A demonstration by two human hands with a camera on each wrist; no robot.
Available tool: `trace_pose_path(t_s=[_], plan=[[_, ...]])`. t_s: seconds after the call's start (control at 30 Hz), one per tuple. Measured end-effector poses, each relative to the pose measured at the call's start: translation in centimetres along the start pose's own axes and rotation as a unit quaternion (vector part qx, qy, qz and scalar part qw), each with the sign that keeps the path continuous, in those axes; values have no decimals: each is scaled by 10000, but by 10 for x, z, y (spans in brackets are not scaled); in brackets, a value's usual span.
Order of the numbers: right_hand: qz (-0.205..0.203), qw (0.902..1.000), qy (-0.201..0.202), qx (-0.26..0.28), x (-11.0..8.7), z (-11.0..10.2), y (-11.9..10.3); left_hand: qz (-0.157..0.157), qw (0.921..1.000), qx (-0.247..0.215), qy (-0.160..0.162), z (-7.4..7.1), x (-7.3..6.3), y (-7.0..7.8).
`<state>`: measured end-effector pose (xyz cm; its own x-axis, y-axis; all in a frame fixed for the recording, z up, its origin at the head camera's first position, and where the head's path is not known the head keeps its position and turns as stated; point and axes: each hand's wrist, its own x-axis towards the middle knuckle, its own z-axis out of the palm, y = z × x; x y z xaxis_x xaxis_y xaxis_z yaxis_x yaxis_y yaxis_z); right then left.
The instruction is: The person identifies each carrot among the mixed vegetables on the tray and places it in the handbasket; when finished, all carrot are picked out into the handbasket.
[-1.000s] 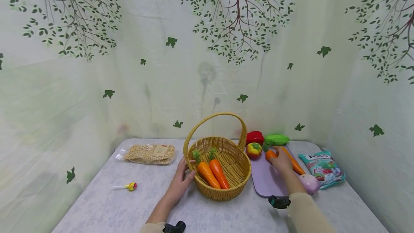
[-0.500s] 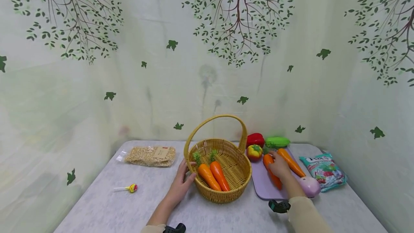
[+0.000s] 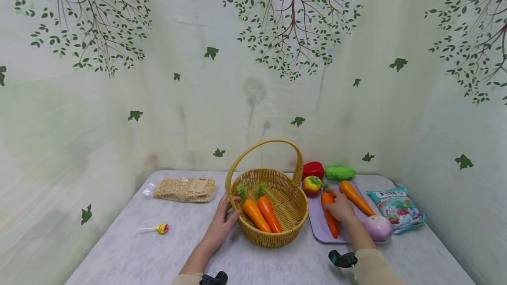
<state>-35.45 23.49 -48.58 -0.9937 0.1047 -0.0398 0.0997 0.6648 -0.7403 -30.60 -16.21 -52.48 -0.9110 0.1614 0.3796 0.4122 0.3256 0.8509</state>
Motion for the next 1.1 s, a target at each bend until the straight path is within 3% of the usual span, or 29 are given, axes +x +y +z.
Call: trace_pose_path(t_s=[0.4, 0.63, 1.1], plan=[[47, 9999, -52, -142, -7, -1, 3, 63, 10000, -55, 36, 2, -1, -3], [443, 9964, -115, 707, -13, -2, 8, -77, 10000, 1, -6, 2, 0, -1], [580, 9809, -16, 1858, -18, -2, 10, -47, 9999, -77, -58, 0, 1, 1]])
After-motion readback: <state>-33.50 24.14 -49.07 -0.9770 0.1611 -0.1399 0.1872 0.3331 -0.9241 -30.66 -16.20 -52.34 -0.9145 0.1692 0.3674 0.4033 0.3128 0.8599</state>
